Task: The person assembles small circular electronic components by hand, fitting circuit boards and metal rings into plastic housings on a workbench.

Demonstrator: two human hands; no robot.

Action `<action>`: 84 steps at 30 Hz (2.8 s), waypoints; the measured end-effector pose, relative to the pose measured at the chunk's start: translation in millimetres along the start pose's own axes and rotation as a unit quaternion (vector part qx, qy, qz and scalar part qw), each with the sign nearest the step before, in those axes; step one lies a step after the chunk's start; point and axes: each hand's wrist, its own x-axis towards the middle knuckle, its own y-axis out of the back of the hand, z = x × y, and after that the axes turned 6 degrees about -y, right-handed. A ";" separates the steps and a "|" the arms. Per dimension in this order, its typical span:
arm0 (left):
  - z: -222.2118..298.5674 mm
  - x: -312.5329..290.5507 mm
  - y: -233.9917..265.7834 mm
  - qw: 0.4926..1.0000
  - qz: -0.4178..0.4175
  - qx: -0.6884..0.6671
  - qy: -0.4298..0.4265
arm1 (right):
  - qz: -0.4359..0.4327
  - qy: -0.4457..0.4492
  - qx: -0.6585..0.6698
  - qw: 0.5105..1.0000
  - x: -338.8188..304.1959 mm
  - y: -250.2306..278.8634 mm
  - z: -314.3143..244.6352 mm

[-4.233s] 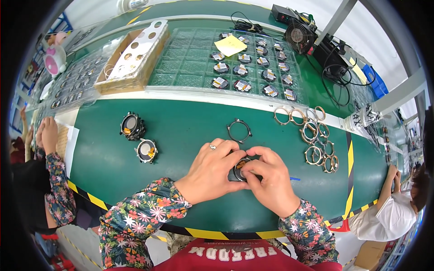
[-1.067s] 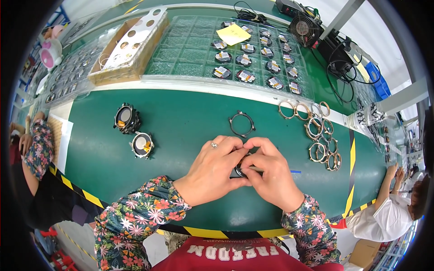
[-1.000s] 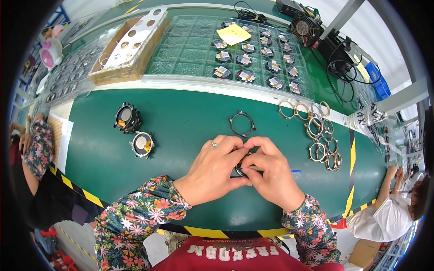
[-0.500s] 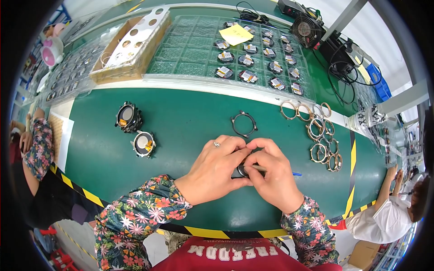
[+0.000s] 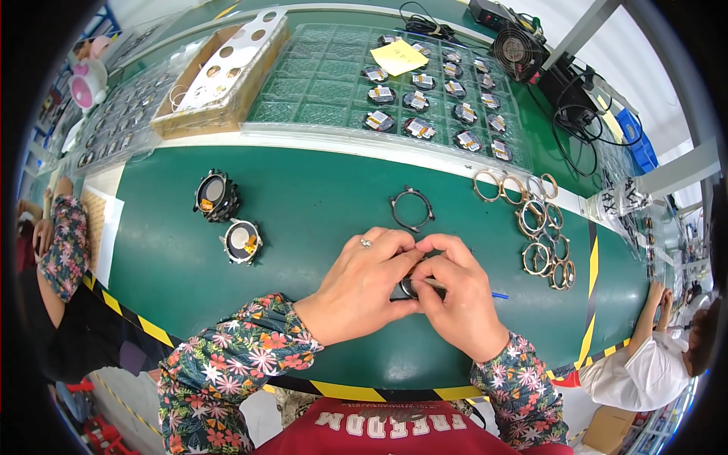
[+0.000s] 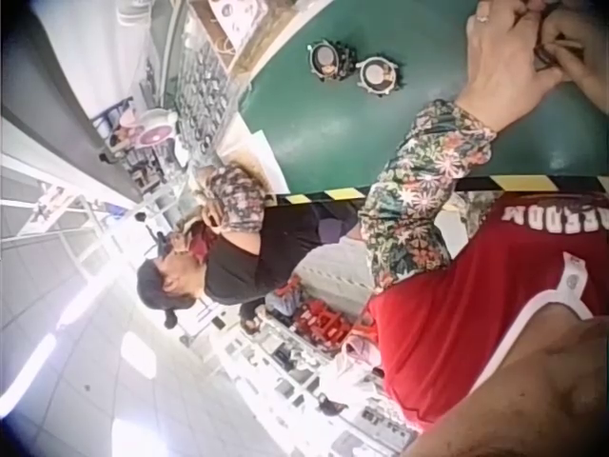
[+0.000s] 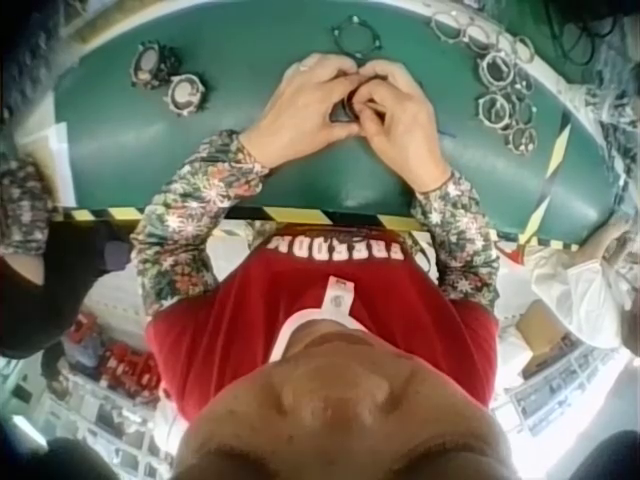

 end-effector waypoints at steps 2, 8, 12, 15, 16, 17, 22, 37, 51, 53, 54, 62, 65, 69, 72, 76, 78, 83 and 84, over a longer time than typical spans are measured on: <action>0.1 -0.7 -0.2 1.000 0.003 0.003 0.000 | 0.000 0.001 0.005 1.000 -0.6 -0.8 0.2; -0.1 -1.5 -1.4 1.000 0.006 -0.003 -0.006 | -0.012 0.009 -0.001 1.000 -0.7 2.0 0.7; 0.6 -1.5 -2.1 1.000 0.006 0.000 -0.004 | -0.030 -0.007 0.014 0.999 0.6 3.4 1.0; 3.6 -1.0 1.8 1.000 0.006 0.006 -0.002 | -0.038 -0.013 0.038 0.998 2.5 4.7 -0.2; 2.9 -0.9 1.3 1.000 0.006 0.003 -0.002 | -0.037 -0.013 0.037 0.999 3.0 4.9 0.5; 2.2 -0.6 0.7 1.000 0.006 0.003 -0.002 | -0.039 -0.012 0.032 0.999 3.5 5.3 1.3; 1.3 -0.9 0.9 1.000 -0.005 -0.001 0.003 | -0.052 -0.017 0.029 0.998 5.3 7.0 1.6; 3.0 -1.1 0.6 1.000 -0.010 0.006 -0.003 | -0.065 -0.010 0.019 0.998 2.6 12.2 3.0; -8.3 -2.8 -4.2 0.998 -0.021 0.023 -0.057 | 0.014 0.160 -0.125 0.979 0.7 4.7 -1.5; -7.4 0.9 -4.3 0.998 -0.034 0.005 -0.060 | 0.013 0.164 -0.157 0.974 -1.1 7.7 -6.9; -6.8 1.4 -2.7 0.997 -0.032 -0.006 -0.065 | 0.009 0.167 -0.169 0.971 -0.7 6.9 -7.9; -12.0 -2.7 -0.5 0.996 -0.032 -0.016 -0.076 | 0.018 0.232 -0.212 0.949 3.4 -0.2 -4.8; -12.0 -3.1 0.4 0.996 -0.031 -0.019 -0.078 | 0.030 0.244 -0.222 0.944 2.4 -3.7 -2.5; -14.3 -4.5 1.9 0.996 -0.034 -0.032 -0.079 | 0.046 0.245 -0.208 0.946 2.5 -6.7 -0.7; -14.3 -5.1 6.1 0.994 -0.044 -0.044 -0.086 | 0.052 0.249 -0.203 0.945 1.2 -7.0 -2.4; -17.3 -2.9 -0.4 0.994 -0.036 -0.035 -0.100 | 0.062 0.278 -0.209 0.936 0.6 -5.9 0.3; -18.6 -2.4 -2.0 0.993 -0.047 -0.039 -0.099 | 0.065 0.275 -0.214 0.935 -0.2 -6.1 -0.3; -18.1 -1.1 0.5 0.993 -0.055 -0.039 -0.094 | 0.069 0.285 -0.210 0.933 1.2 -7.7 0.1; -17.4 -0.7 1.2 0.993 -0.057 -0.037 -0.092 | 0.071 0.286 -0.210 0.932 1.0 -7.8 -0.3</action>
